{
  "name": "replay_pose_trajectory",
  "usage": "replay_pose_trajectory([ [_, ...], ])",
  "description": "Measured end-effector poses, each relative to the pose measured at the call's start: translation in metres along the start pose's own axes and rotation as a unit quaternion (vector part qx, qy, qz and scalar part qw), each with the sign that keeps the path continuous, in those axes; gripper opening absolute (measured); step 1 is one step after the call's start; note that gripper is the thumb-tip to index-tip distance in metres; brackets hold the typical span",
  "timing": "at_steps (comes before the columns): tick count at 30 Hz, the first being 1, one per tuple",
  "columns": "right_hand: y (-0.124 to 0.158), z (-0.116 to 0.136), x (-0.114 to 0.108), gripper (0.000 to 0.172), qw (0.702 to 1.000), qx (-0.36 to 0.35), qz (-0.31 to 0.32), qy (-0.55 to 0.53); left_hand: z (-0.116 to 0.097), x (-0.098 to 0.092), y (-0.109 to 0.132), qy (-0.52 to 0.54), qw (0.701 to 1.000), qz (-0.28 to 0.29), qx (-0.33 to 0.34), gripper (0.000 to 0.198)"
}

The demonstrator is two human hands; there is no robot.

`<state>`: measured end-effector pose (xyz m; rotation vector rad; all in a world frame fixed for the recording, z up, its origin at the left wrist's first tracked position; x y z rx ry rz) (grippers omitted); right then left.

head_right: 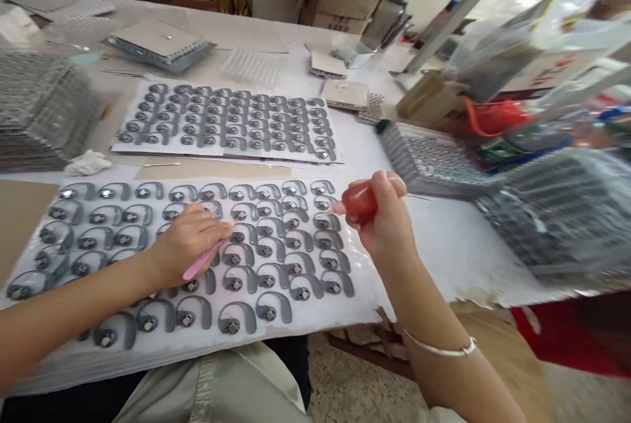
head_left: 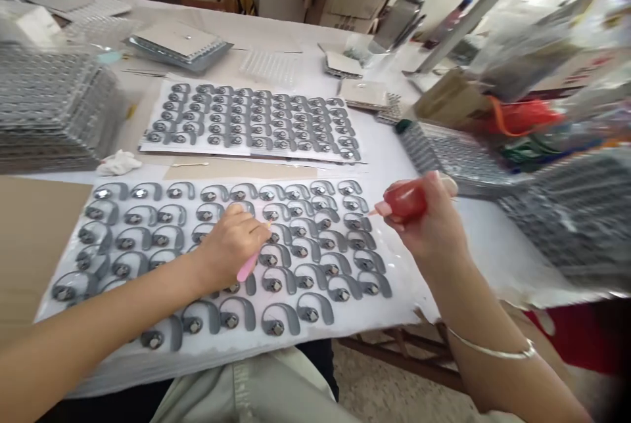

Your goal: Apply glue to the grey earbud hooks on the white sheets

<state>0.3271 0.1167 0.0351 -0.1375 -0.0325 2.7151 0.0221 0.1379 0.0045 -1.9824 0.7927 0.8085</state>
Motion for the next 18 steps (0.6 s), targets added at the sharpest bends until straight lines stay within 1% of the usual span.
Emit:
replay_pose_trajectory([
  [1, 0.007, 0.003, 0.016, 0.043, 1.0, -0.011, -0.001, 0.011, 0.001, -0.001, -0.002, 0.009, 1.0, 0.007, -0.013, 0.018],
  [3, 0.023, 0.009, 0.045, 0.036, 0.998, -0.023, 0.03, 0.047, 0.004, -0.006, -0.007, 0.039, 0.998, 0.024, -0.041, 0.016],
  [4, 0.031, 0.01, 0.057, 0.035, 0.997, -0.023, 0.036, 0.061, 0.005, -0.009, -0.01, 0.061, 0.996, 0.036, -0.056, 0.016],
  [7, 0.048, 0.008, 0.081, 0.033, 0.995, -0.035, 0.037, 0.085, 0.009, -0.02, -0.02, 0.129, 0.984, 0.074, -0.101, 0.016],
  [10, 0.054, -0.001, 0.091, 0.032, 0.984, -0.068, 0.036, 0.159, 0.012, -0.027, -0.025, 0.162, 0.975, 0.094, -0.121, 0.016],
  [12, 0.054, -0.008, 0.092, 0.029, 0.967, -0.113, 0.01, 0.229, 0.014, -0.027, -0.026, 0.165, 0.974, 0.099, -0.116, 0.016],
  [14, 0.053, -0.012, 0.092, 0.024, 0.946, -0.168, -0.025, 0.277, 0.016, -0.026, -0.024, 0.165, 0.975, 0.101, -0.11, 0.016],
  [16, 0.053, -0.015, 0.092, 0.019, 0.931, -0.213, -0.046, 0.294, 0.017, -0.023, -0.022, 0.167, 0.976, 0.096, -0.105, 0.016],
  [18, 0.054, -0.016, 0.092, 0.016, 0.923, -0.239, -0.056, 0.298, 0.018, -0.022, -0.02, 0.172, 0.977, 0.085, -0.098, 0.017],
])
Point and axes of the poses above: each hand's wrist, its own y-axis away from the middle knuckle, its own x-axis out of the palm, z = x × y, the point moved 2 cm from there along -y, towards the middle knuckle, and after that the axes turned 13 degrees about y, right-handed, at the moved point
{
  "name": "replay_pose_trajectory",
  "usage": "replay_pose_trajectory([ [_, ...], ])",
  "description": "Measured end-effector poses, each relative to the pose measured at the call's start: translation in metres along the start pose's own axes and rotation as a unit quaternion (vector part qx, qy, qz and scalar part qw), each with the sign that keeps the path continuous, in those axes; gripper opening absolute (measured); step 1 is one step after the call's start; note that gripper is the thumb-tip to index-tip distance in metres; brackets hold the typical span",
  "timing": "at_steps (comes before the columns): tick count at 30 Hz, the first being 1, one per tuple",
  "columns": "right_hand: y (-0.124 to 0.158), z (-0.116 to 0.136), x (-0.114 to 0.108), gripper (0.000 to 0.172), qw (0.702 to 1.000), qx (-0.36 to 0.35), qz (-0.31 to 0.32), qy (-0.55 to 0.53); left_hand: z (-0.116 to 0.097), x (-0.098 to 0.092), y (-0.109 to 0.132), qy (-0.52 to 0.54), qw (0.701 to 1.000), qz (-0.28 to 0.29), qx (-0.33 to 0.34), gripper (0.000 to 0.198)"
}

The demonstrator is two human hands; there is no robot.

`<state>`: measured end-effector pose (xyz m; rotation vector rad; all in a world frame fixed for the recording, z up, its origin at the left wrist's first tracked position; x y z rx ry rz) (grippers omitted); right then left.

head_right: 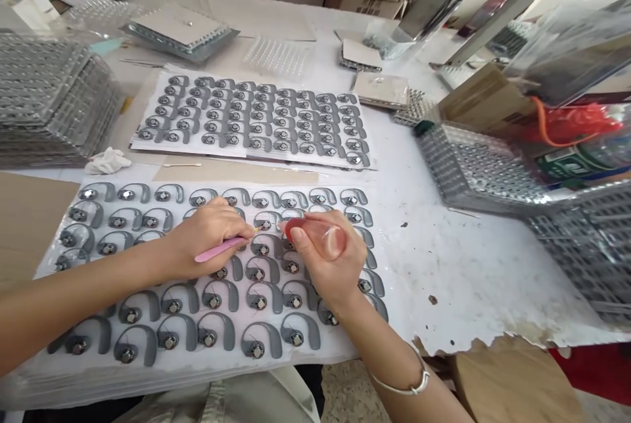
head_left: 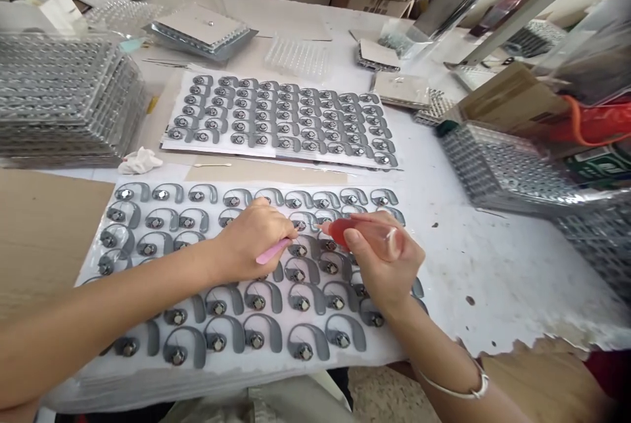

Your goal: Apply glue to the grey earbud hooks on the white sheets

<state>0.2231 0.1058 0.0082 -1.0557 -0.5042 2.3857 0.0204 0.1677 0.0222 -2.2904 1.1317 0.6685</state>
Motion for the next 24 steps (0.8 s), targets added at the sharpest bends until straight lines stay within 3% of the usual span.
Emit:
replay_pose_trajectory([
  [10, -0.0007, 0.0017, 0.0038, 0.012, 0.999, -0.04, -0.004, -0.007, 0.0013, 0.0043, 0.0024, -0.024, 1.0, -0.004, 0.009, 0.019],
  [20, 0.0019, -0.003, 0.0063, 0.016, 0.999, -0.036, 0.014, 0.016, 0.0007, 0.0041, 0.0027, -0.029, 1.0, -0.005, 0.007, 0.018],
  [24, -0.0004, 0.0019, 0.0059, 0.015, 0.997, -0.072, 0.005, 0.034, 0.0007, 0.0038, 0.0026, -0.032, 0.999, -0.002, 0.004, 0.018],
])
Point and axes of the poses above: each hand's wrist, its own y-axis away from the middle knuckle, its own x-axis out of the palm, z = x × y, the point moved 2 cm from there along -y, towards the middle knuckle, and after that the axes turned 13 degrees about y, right-handed, at the moved point
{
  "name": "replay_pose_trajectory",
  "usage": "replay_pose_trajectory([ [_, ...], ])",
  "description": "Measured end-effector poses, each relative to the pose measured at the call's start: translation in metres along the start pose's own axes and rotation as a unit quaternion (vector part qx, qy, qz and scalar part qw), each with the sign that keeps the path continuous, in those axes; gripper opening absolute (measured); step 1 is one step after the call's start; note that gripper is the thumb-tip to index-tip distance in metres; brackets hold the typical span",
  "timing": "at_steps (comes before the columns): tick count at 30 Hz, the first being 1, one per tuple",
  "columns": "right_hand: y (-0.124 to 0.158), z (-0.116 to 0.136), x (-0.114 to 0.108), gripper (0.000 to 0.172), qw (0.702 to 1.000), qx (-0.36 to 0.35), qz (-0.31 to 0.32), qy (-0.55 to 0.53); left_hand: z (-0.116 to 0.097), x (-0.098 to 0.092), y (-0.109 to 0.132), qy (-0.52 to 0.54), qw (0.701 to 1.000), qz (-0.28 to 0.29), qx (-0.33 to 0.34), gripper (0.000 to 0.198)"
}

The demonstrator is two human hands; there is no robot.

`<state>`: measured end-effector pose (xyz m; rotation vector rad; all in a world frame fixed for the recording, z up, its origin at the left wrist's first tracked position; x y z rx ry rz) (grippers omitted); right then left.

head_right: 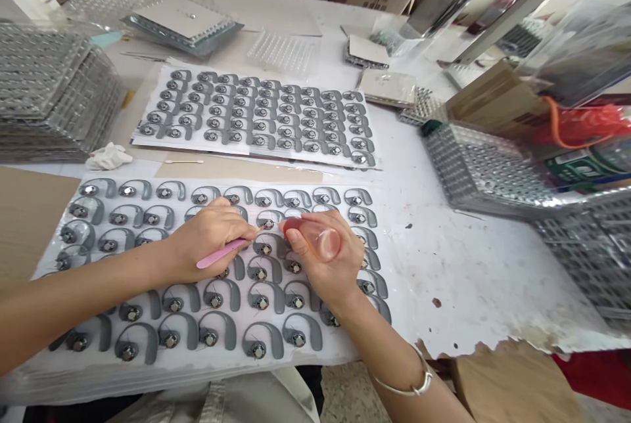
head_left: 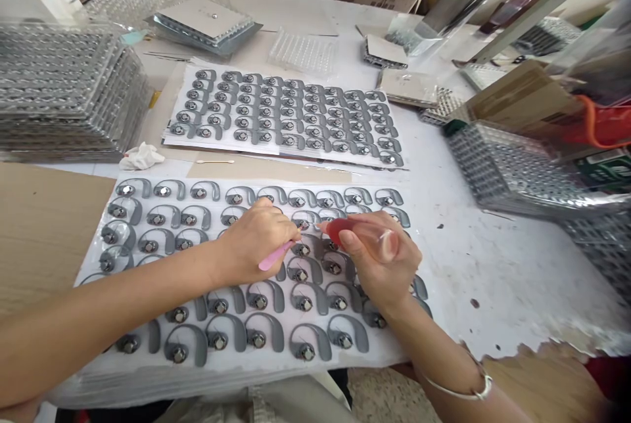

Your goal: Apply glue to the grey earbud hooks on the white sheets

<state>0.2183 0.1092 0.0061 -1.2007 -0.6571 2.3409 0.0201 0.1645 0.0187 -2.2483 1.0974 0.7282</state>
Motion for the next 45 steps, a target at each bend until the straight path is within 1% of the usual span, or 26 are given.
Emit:
replay_pose_trajectory([
  [3, -0.0017, 0.0048, -0.0013, 0.011, 0.999, -0.048, -0.011, 0.004, -0.0002, -0.0004, -0.0005, -0.001, 1.0, 0.002, -0.002, 0.018],
  [5, -0.0018, 0.0071, -0.0023, 0.014, 0.998, -0.068, -0.015, 0.007, -0.0004, -0.0003, -0.0008, -0.005, 1.0, 0.006, -0.005, 0.018],
  [11, 0.0007, 0.0075, -0.0035, 0.017, 0.997, -0.073, -0.007, 0.02, -0.0004, 0.0002, -0.0003, -0.014, 1.0, 0.012, -0.009, 0.016],
  [18, 0.0013, 0.0076, -0.0038, 0.019, 0.995, -0.1, -0.011, 0.021, -0.0008, -0.0012, -0.0007, -0.009, 1.0, 0.008, -0.006, 0.017],
  [23, 0.0014, 0.009, -0.004, 0.018, 0.995, -0.094, -0.009, 0.035, -0.0005, -0.0007, -0.0003, -0.003, 1.0, -0.001, -0.006, 0.017],
  [30, 0.002, 0.0079, -0.0041, 0.018, 0.995, -0.1, -0.008, 0.027, -0.0005, -0.0025, -0.0006, 0.018, 1.0, -0.002, -0.01, 0.017],
  [37, 0.0029, 0.008, -0.0043, 0.016, 0.995, -0.096, -0.002, 0.032, -0.0012, -0.0059, -0.0014, 0.048, 0.998, 0.004, -0.029, 0.016],
  [45, 0.0027, 0.0098, -0.0036, 0.016, 0.995, -0.103, -0.004, 0.021, 0.0025, -0.0068, -0.0026, 0.063, 0.997, -0.014, -0.038, 0.015],
])
Point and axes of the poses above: each hand's wrist, its own y-axis away from the middle knuckle, its own x-axis out of the palm, z = x × y, the point moved 2 cm from there along -y, towards the middle knuckle, and after that the axes turned 13 degrees about y, right-handed, at the moved point
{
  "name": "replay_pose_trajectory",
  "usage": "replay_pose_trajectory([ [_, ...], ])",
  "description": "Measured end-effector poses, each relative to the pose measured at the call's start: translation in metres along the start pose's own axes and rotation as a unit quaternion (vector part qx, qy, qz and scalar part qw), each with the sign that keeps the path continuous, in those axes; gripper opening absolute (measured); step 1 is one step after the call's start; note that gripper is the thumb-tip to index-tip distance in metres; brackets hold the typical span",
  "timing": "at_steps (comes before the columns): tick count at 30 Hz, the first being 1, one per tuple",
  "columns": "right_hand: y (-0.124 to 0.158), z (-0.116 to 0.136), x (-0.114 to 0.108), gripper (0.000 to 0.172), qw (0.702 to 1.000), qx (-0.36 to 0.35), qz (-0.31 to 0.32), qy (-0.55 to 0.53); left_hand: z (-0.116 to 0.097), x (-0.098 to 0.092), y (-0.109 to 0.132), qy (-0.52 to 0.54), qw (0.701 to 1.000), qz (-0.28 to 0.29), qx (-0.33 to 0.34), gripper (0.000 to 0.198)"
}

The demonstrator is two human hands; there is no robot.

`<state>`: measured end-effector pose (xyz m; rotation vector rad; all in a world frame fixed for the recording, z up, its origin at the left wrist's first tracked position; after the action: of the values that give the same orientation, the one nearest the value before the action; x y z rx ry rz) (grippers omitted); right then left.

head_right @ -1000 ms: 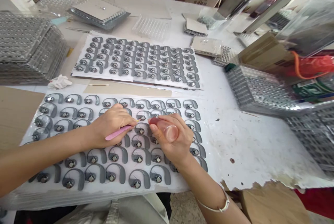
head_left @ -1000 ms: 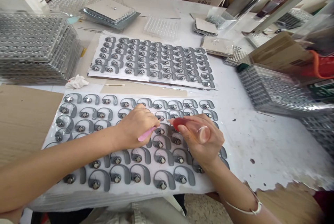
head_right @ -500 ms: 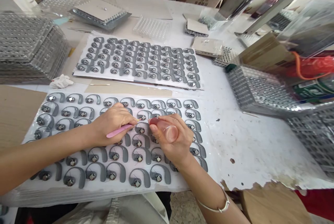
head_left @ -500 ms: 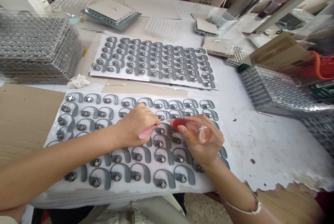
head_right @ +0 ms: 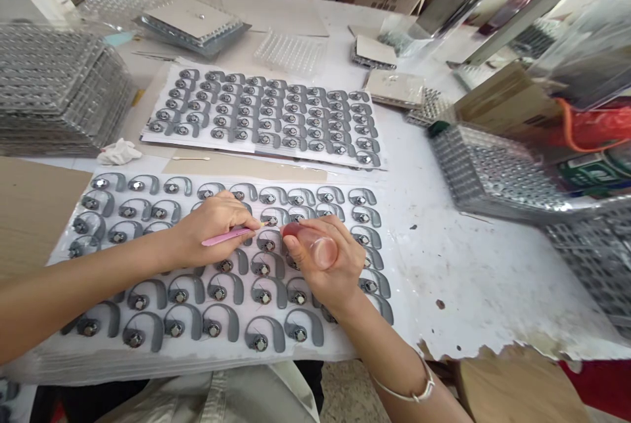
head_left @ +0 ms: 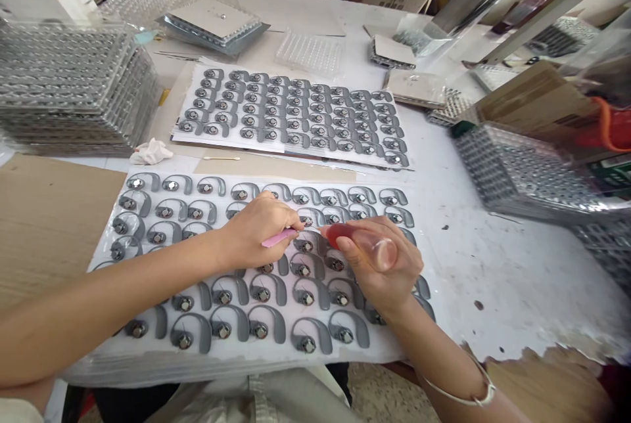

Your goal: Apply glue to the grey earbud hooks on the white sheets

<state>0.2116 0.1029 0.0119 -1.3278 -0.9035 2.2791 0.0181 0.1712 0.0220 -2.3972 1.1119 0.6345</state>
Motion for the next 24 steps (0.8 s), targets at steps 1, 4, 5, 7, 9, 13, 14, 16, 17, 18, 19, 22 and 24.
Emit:
replay_pose_trajectory([
  [1, 0.0001, 0.0, 0.0001, 0.016, 1.0, 0.001, 0.001, -0.001, 0.0006, 0.0002, 0.0, 0.002, 1.0, -0.002, 0.001, 0.014],
  [4, 0.0003, 0.0003, 0.0004, 0.016, 1.0, 0.006, 0.007, -0.005, 0.0021, 0.0007, 0.0004, 0.009, 1.0, -0.006, 0.004, 0.013],
  [5, 0.0003, 0.0007, 0.0005, 0.015, 1.0, 0.008, 0.009, -0.004, 0.0025, 0.0008, 0.0006, 0.011, 1.0, -0.007, 0.005, 0.013],
  [7, 0.0001, 0.0014, 0.0004, 0.014, 1.0, 0.012, 0.012, 0.0, 0.0031, 0.0008, 0.0008, 0.013, 1.0, -0.007, 0.007, 0.013],
  [9, -0.0002, 0.0022, 0.0005, 0.013, 1.0, 0.012, 0.011, 0.0, 0.0034, 0.0008, 0.0007, 0.014, 1.0, -0.008, 0.009, 0.013],
  [13, -0.0008, 0.0027, 0.0012, 0.014, 1.0, 0.003, 0.008, -0.01, 0.0029, 0.0008, 0.0003, 0.014, 1.0, -0.008, 0.008, 0.013],
  [14, -0.0008, 0.0026, 0.0014, 0.014, 1.0, 0.001, 0.008, -0.011, 0.0027, 0.0008, 0.0003, 0.013, 1.0, -0.008, 0.005, 0.013],
  [16, -0.0008, 0.0024, 0.0019, 0.015, 1.0, 0.0, 0.006, -0.013, 0.0024, 0.0009, 0.0005, 0.012, 1.0, -0.007, 0.001, 0.013],
  [17, -0.0008, 0.0023, 0.0022, 0.015, 1.0, 0.0, 0.006, -0.014, 0.0023, 0.001, 0.0007, 0.012, 1.0, -0.005, -0.002, 0.013],
  [18, -0.0006, 0.0022, 0.0025, 0.015, 1.0, 0.001, 0.007, -0.015, 0.0024, 0.001, 0.0008, 0.012, 1.0, -0.004, -0.003, 0.013],
  [19, -0.0005, 0.0022, 0.0028, 0.015, 1.0, 0.001, 0.007, -0.016, 0.0025, 0.001, 0.001, 0.013, 1.0, -0.004, -0.003, 0.013],
  [22, 0.0, 0.0025, 0.0035, 0.016, 1.0, 0.003, 0.006, -0.016, 0.0032, 0.0009, 0.0011, 0.015, 1.0, -0.006, -0.003, 0.012],
  [24, -0.0001, 0.0028, 0.0035, 0.016, 1.0, 0.004, 0.006, -0.016, 0.0035, 0.0009, 0.0011, 0.015, 1.0, -0.007, -0.003, 0.012],
])
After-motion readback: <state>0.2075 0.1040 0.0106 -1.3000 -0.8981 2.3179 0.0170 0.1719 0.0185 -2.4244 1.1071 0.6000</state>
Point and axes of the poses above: each hand's wrist, its own y-axis away from the middle knuckle, its own x-axis out of the palm, z = x × y, the point moved 2 cm from there along -y, towards the middle knuckle, and after that the axes turned 13 degrees about y, right-handed, at the moved point
